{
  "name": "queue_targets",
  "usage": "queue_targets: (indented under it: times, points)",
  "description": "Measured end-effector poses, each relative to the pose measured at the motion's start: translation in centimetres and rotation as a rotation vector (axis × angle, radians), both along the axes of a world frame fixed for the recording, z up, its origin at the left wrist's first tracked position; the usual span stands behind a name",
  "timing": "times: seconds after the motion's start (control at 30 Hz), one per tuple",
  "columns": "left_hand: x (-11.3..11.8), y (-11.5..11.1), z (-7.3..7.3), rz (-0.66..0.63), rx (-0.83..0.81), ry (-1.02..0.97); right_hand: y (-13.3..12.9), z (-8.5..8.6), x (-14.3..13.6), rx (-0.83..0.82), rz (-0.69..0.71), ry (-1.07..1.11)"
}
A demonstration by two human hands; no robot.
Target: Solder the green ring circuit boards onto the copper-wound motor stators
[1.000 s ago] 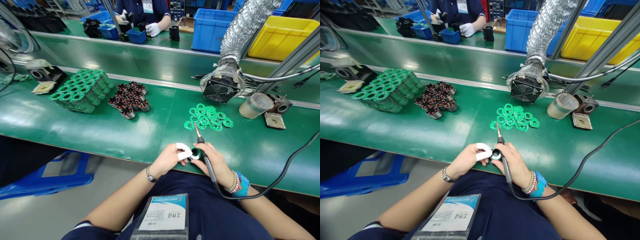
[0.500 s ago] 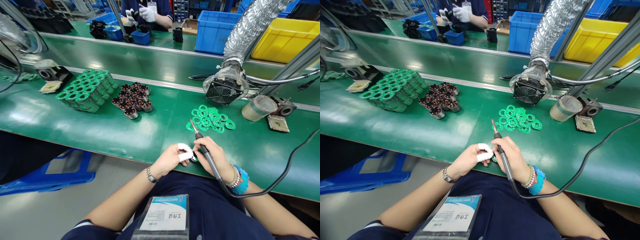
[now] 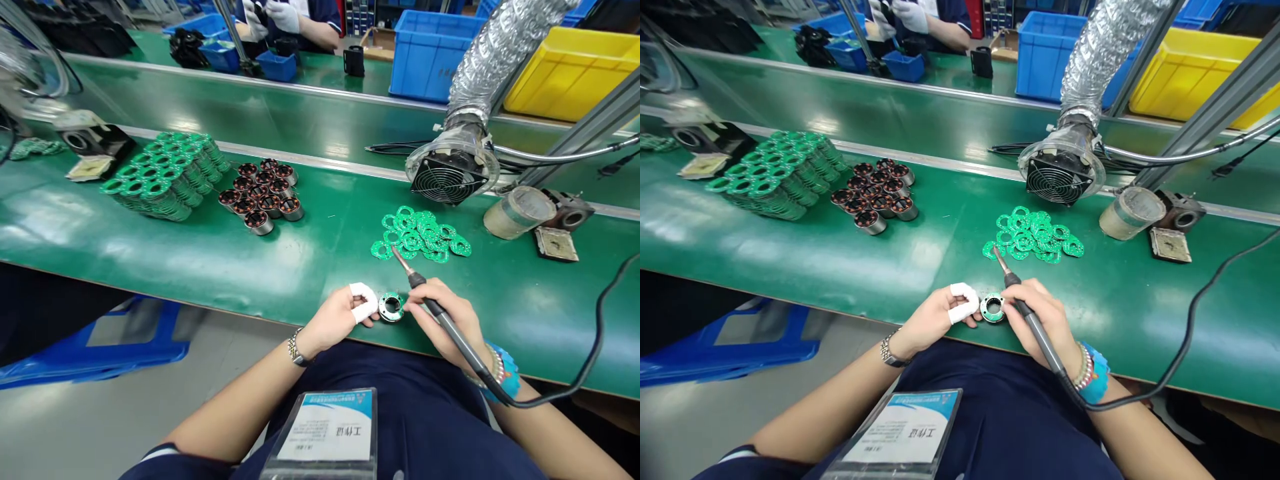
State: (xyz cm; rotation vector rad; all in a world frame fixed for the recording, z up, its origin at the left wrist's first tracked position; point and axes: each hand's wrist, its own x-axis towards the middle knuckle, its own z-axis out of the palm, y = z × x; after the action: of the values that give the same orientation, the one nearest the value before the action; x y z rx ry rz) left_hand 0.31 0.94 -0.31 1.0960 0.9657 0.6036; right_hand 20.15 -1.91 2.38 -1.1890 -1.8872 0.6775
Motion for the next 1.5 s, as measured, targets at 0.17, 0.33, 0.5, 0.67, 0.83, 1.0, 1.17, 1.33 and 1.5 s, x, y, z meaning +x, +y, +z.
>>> queue_targets:
  times: [0.17,0.33,0.5,0.67,0.83,1.0,1.17,1.33,1.5]
  points:
    - [0.0,0.0,0.0,-0.001,-0.002,0.004,-1.0,1.5,1.1,0.116,0.114,-0.005]
    - [0.0,0.1,0.1,-0.008,0.005,0.015,-1.3,2.4,1.4,0.018,0.151,0.014]
    - [-0.1,0.1,0.0,-0.008,0.006,0.014,-1.2,2.5,1.3,-0.005,0.150,0.010]
    - [-0.1,0.1,-0.1,-0.010,0.001,0.011,-1.1,2.6,1.2,-0.007,0.161,-0.016]
    - [-0.1,0.2,0.0,-0.010,-0.008,0.016,-1.1,2.7,1.2,0.005,0.163,-0.035]
    - [0.0,0.2,0.1,-0.012,-0.007,0.018,-1.1,2.8,1.3,0.025,0.175,-0.027]
    - [0.0,0.1,0.0,-0.005,-0.023,0.027,-1.5,3.7,1.9,0.056,0.151,0.013]
    - [-0.1,0.0,-0.1,-0.026,-0.007,0.048,-0.9,2.9,5.0,0.113,-0.149,0.000]
    - [-0.1,0.0,-0.1,-0.038,-0.002,0.072,2.8,1.0,12.5,0.399,-0.639,-0.171]
